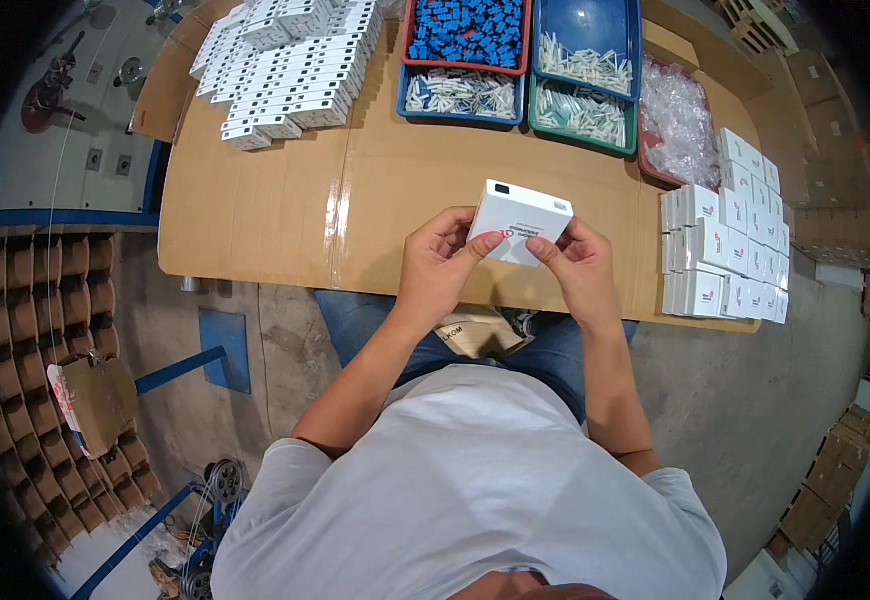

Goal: Inspecting electrical components and packaging them into white boxes.

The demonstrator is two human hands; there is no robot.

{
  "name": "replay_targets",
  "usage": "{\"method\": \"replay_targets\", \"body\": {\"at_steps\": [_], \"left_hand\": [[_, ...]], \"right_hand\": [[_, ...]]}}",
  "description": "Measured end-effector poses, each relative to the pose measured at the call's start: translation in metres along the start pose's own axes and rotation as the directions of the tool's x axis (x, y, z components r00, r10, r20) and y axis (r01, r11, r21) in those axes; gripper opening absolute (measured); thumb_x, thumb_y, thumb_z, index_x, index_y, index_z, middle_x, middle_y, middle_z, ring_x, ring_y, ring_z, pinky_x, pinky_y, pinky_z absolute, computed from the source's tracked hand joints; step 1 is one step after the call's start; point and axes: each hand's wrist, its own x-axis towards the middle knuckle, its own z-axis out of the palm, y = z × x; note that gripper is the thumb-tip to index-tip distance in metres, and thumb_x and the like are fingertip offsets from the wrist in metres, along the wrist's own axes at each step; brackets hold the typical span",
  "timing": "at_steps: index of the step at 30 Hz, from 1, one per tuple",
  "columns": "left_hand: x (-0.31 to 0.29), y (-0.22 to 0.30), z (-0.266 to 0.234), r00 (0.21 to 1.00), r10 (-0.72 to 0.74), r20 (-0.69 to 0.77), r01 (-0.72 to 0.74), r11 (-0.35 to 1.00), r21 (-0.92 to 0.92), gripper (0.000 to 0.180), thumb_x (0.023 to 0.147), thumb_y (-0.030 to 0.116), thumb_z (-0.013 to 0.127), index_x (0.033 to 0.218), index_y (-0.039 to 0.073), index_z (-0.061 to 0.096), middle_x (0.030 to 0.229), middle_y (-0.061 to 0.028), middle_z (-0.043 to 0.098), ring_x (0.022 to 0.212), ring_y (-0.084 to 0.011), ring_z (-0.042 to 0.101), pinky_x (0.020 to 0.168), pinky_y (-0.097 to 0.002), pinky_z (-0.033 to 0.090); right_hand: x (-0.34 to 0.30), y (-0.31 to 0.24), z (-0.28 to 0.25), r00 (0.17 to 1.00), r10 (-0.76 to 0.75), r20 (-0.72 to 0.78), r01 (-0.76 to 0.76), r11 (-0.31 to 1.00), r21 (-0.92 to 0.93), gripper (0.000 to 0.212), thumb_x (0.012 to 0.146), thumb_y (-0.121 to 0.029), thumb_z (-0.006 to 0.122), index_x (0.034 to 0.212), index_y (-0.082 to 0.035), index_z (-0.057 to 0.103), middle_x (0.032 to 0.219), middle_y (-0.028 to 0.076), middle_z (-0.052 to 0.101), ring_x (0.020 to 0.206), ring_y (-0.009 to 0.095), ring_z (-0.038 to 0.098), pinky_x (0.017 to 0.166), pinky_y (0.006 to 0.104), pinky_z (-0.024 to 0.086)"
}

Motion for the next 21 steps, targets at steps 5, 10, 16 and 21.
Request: {"method": "replay_targets", "body": {"at_steps": [5,10,16,21], "left_hand": [[-0.002,0.001,0.001,1.000,-0.003,0.009,0.003,1.000,-0.005,0.038,0.093,0.004,0.073,0.127,-0.006,0.059,0.115,-0.0104,0.069,0.107,-0.0150,0.065,0.096,-0.0290,0.052],[-0.004,-0.008,-0.001,0.999,0.014,0.042,-0.012,0.999,-0.043,0.044,0.092,0.003,0.074,0.132,-0.004,0.057,0.117,-0.0090,0.068,0.108,-0.0144,0.064,0.094,-0.0285,0.052],[-0.005,-0.005,0.002,0.995,0.084,-0.061,-0.082,0.996,0.037,0.045,0.091,-0.001,0.073,0.132,-0.004,0.057,0.118,-0.0097,0.067,0.109,-0.0148,0.064,0.095,-0.0281,0.051],[-0.008,-0.015,0.000,0.982,0.147,-0.120,-0.132,0.983,0.125,0.046,0.089,0.000,0.074,0.132,-0.003,0.057,0.121,-0.0097,0.065,0.109,-0.0152,0.063,0.095,-0.0283,0.050]], "right_hand": [[-0.001,0.000,0.005,0.999,0.018,-0.050,-0.015,0.999,0.049,0.035,0.092,-0.003,0.074,0.125,0.005,0.064,0.114,0.009,0.071,0.102,0.014,0.067,0.091,0.0281,0.055],[0.004,0.006,-0.004,0.993,0.077,-0.091,-0.069,0.993,0.093,0.034,0.093,-0.007,0.074,0.123,0.005,0.063,0.112,0.010,0.071,0.103,0.014,0.067,0.088,0.0279,0.055],[0.007,0.006,0.003,0.969,-0.027,-0.246,0.043,0.997,0.063,0.030,0.095,-0.007,0.071,0.122,0.002,0.061,0.120,0.012,0.066,0.106,0.015,0.065,0.085,0.0291,0.056],[0.000,0.013,0.007,0.987,0.077,-0.143,-0.099,0.983,-0.154,0.044,0.096,-0.010,0.070,0.135,-0.004,0.050,0.130,0.009,0.062,0.109,0.018,0.065,0.092,0.0299,0.053]]}}
